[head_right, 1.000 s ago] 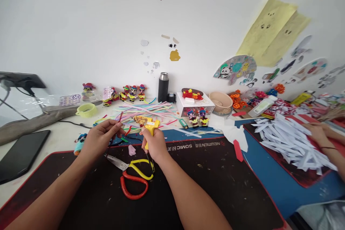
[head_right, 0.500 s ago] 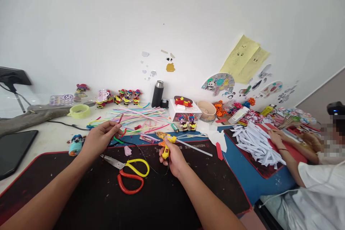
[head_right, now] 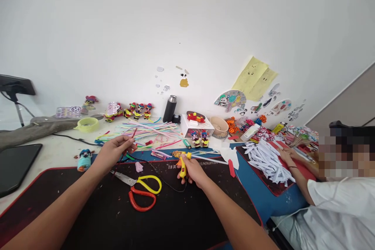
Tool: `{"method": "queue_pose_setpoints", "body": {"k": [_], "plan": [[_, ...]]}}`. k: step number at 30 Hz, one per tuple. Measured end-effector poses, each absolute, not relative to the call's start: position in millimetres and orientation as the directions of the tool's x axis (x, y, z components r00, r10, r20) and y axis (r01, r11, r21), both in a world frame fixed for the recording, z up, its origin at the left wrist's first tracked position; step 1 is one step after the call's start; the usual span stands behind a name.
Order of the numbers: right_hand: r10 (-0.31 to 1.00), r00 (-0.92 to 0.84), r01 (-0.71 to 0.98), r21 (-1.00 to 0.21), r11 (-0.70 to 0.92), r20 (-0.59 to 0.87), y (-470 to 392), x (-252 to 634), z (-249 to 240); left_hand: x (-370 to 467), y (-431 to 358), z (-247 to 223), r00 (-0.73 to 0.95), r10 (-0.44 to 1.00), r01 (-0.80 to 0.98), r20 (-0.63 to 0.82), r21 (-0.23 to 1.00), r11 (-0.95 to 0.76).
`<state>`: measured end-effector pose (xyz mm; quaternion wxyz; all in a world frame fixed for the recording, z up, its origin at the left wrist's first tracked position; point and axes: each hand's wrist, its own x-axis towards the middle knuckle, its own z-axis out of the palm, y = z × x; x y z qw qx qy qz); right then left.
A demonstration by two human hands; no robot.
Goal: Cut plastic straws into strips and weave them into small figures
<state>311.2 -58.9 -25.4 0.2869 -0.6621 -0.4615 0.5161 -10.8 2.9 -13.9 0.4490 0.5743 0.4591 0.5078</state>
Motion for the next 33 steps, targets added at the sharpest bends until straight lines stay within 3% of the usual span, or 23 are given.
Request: {"method": "queue_pose_setpoints", "body": {"k": [5,9,14,19,27,33], "plan": [[0.948,0.075,0.658,-0.699,-0.28,-0.309,-67,329,-18,-12,2,-11,0.056,0.984,-0.018,0.168,0.986,-0.167],[0.989,0.05,0.712,-0.689,-0.134,-0.14,-75,320,0,-12,2,-13,0.085,0.987,-0.074,0.136,0.989,-0.13],[0.977,-0.148,0.519,-0.853,-0.057,-0.155,-68,268,3,-9,-2,-14,0.204,0.976,-0.268,0.072,0.963,-0.015],[0.959,-0.271,0.205,-0.978,-0.031,-0.087,-47,203,-7,-4,-6,-12,0.294,0.955,-0.486,0.034,0.866,0.119],[0.928,-0.37,-0.123,-0.992,-0.005,0.041,-21,141,-2,-8,0,-17,0.316,0.946,-0.637,0.073,0.755,0.154],[0.935,-0.351,-0.133,-0.991,0.008,0.054,-11,139,-9,-10,2,-15,0.226,0.973,-0.594,0.047,0.798,0.099]]}}
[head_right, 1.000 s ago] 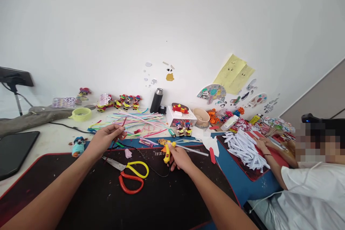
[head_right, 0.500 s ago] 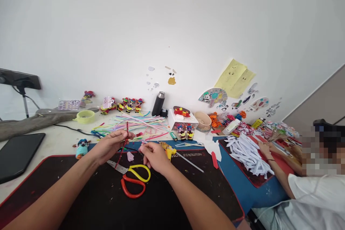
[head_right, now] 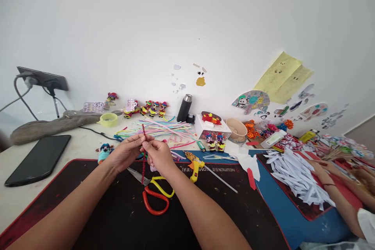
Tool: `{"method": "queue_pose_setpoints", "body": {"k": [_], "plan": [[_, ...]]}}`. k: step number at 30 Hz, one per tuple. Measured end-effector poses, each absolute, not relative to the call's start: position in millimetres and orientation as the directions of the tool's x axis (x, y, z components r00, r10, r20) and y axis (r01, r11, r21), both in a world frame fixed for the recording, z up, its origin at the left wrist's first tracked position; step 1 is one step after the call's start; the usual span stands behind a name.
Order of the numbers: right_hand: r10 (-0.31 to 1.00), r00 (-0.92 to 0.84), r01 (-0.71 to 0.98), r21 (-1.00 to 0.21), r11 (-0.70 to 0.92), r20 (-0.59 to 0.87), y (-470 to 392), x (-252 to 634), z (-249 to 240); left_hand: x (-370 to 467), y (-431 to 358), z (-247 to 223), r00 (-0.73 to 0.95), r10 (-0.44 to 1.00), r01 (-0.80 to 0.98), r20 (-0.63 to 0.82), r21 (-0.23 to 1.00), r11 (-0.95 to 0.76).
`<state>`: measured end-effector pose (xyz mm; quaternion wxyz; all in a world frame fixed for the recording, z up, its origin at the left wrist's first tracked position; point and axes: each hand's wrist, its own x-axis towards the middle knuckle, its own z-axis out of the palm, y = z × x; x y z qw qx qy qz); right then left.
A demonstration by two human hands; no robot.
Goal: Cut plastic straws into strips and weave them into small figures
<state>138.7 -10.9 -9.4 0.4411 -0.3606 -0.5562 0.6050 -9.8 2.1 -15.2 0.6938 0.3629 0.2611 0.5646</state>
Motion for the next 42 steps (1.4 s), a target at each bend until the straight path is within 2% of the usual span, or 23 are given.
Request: {"method": "queue_pose_setpoints", "body": {"k": [4,8,17,21,25,28,31,34,37,42], "plan": [[0.954,-0.296,-0.021,-0.999,0.037,0.041,-10,147,-12,-7,3,-17,0.183,0.983,-0.498,0.025,0.865,0.071],[0.955,-0.293,-0.004,-0.999,0.034,0.034,-10,152,-12,-6,3,-20,0.203,0.979,-0.488,-0.001,0.867,0.102],[0.886,-0.462,-0.289,-0.938,-0.189,-0.037,-12,156,-23,-9,3,-24,0.29,0.957,-0.468,-0.01,0.871,0.15],[0.85,-0.52,-0.347,-0.89,-0.297,-0.081,-12,159,-26,-9,2,-26,0.318,0.948,-0.451,0.002,0.88,0.15],[0.851,-0.523,-0.341,-0.903,-0.261,-0.048,-11,166,-22,-11,1,-23,0.339,0.94,-0.45,-0.042,0.87,0.201],[0.908,-0.419,-0.316,-0.933,-0.172,-0.025,-6,178,-16,-15,0,-16,0.241,0.97,-0.428,-0.032,0.894,0.135],[0.979,-0.202,-0.311,-0.947,-0.079,-0.015,2,192,-11,-19,0,-9,0.099,0.995,-0.235,0.02,0.972,0.004],[0.999,-0.029,-0.342,-0.939,-0.03,-0.021,10,202,-8,-19,-2,-5,0.085,0.995,0.118,0.06,0.991,-0.069],[1.0,-0.007,-0.354,-0.935,-0.028,-0.027,11,204,-8,-15,-3,-7,0.161,0.983,0.357,0.089,0.923,-0.142],[0.998,-0.059,-0.32,-0.947,-0.037,-0.019,5,199,-6,-14,-3,-14,0.383,0.913,0.491,0.142,0.806,-0.332]]}}
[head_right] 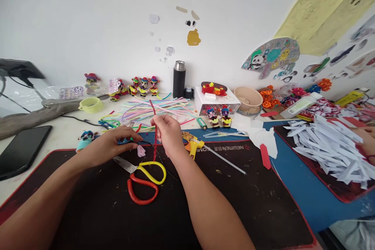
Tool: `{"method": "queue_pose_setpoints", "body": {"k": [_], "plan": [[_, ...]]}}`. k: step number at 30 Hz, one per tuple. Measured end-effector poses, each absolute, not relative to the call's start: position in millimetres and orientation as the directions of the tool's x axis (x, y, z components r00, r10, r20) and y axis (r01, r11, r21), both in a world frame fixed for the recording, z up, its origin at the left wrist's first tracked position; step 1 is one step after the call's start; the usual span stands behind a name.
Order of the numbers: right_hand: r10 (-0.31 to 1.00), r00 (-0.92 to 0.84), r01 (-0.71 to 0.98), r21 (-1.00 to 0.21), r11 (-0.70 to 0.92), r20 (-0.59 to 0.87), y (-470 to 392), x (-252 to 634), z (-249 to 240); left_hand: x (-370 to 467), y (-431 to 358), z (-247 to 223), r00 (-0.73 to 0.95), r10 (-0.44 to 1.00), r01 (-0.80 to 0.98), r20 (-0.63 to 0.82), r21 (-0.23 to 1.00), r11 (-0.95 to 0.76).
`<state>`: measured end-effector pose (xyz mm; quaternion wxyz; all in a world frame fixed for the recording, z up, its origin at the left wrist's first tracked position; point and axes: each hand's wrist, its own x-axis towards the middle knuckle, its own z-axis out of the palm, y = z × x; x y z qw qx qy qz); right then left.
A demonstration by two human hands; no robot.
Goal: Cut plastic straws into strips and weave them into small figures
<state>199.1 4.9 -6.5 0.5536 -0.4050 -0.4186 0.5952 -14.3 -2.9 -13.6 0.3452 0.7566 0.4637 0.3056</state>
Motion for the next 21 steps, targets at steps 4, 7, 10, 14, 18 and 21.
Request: {"method": "queue_pose_setpoints", "body": {"k": [4,7,10,14,18,21], "plan": [[0.997,-0.065,-0.3,-0.953,-0.049,-0.031,3,198,-6,-14,-2,-19,0.502,0.854,0.488,0.138,0.77,-0.411],[0.996,-0.08,-0.292,-0.954,-0.066,-0.044,2,197,-7,-12,-3,-24,0.549,0.828,0.512,0.111,0.738,-0.439],[0.992,-0.112,-0.268,-0.96,-0.079,-0.05,0,194,-9,-10,-4,-28,0.558,0.825,0.537,0.09,0.719,-0.441],[0.987,-0.159,-0.239,-0.969,-0.058,-0.02,-3,191,-12,-7,-6,-26,0.527,0.845,0.561,0.092,0.708,-0.428],[0.984,-0.175,-0.172,-0.985,-0.008,0.023,-4,190,-15,-5,-6,-18,0.355,0.931,0.486,0.084,0.834,-0.261],[0.983,-0.159,-0.091,-0.993,0.077,0.091,-7,188,-14,-9,-3,-10,0.174,0.984,0.293,0.032,0.953,-0.083]]}}
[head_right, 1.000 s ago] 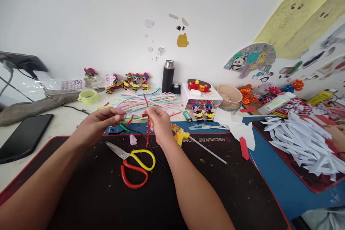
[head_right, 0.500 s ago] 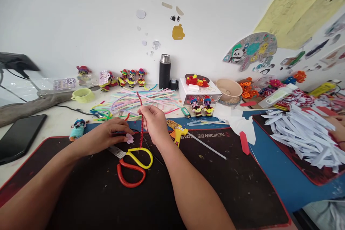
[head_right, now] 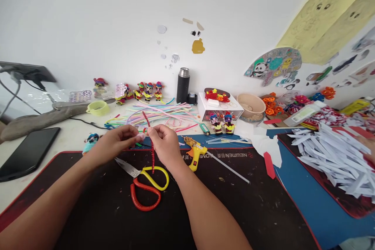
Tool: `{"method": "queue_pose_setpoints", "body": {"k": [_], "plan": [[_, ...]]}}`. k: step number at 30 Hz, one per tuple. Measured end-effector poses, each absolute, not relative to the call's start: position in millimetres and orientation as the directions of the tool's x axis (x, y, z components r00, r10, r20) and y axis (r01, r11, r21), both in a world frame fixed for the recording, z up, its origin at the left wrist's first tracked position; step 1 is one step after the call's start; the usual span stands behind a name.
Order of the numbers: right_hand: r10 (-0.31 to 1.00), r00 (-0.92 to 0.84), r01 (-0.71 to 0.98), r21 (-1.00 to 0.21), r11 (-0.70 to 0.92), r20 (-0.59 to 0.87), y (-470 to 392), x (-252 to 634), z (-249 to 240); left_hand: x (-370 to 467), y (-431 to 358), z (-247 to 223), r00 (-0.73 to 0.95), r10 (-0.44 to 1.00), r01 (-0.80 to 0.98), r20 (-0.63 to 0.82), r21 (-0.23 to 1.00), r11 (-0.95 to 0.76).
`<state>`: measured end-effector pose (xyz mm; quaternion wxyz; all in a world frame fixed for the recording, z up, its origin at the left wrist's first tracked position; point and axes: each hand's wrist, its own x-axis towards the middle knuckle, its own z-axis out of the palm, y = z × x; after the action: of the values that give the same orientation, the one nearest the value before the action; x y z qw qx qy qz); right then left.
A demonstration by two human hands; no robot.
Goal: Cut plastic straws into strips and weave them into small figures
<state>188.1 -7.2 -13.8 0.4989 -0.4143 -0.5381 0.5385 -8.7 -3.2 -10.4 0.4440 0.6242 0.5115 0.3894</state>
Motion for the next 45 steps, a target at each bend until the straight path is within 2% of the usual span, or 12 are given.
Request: {"method": "queue_pose_setpoints", "body": {"k": [3,5,12,27,45], "plan": [[0.973,-0.139,0.06,-0.979,0.194,0.185,-14,185,-12,-14,1,-6,0.03,0.999,0.093,0.016,0.995,-0.019],[0.959,-0.161,0.161,-0.952,0.26,0.234,-19,183,-12,-16,2,-5,-0.019,0.999,0.023,0.028,0.999,-0.027],[0.93,-0.207,0.364,-0.859,0.361,0.303,-23,179,-19,-16,1,-5,0.0,1.0,-0.017,0.007,1.0,-0.007],[0.934,-0.201,0.455,-0.816,0.356,0.296,-22,178,-19,-12,-2,-1,0.02,0.999,-0.132,-0.037,0.99,0.039],[0.934,-0.199,0.504,-0.786,0.357,0.297,-23,178,-20,-15,-3,-4,0.052,0.995,-0.151,-0.083,0.984,0.09]]}}
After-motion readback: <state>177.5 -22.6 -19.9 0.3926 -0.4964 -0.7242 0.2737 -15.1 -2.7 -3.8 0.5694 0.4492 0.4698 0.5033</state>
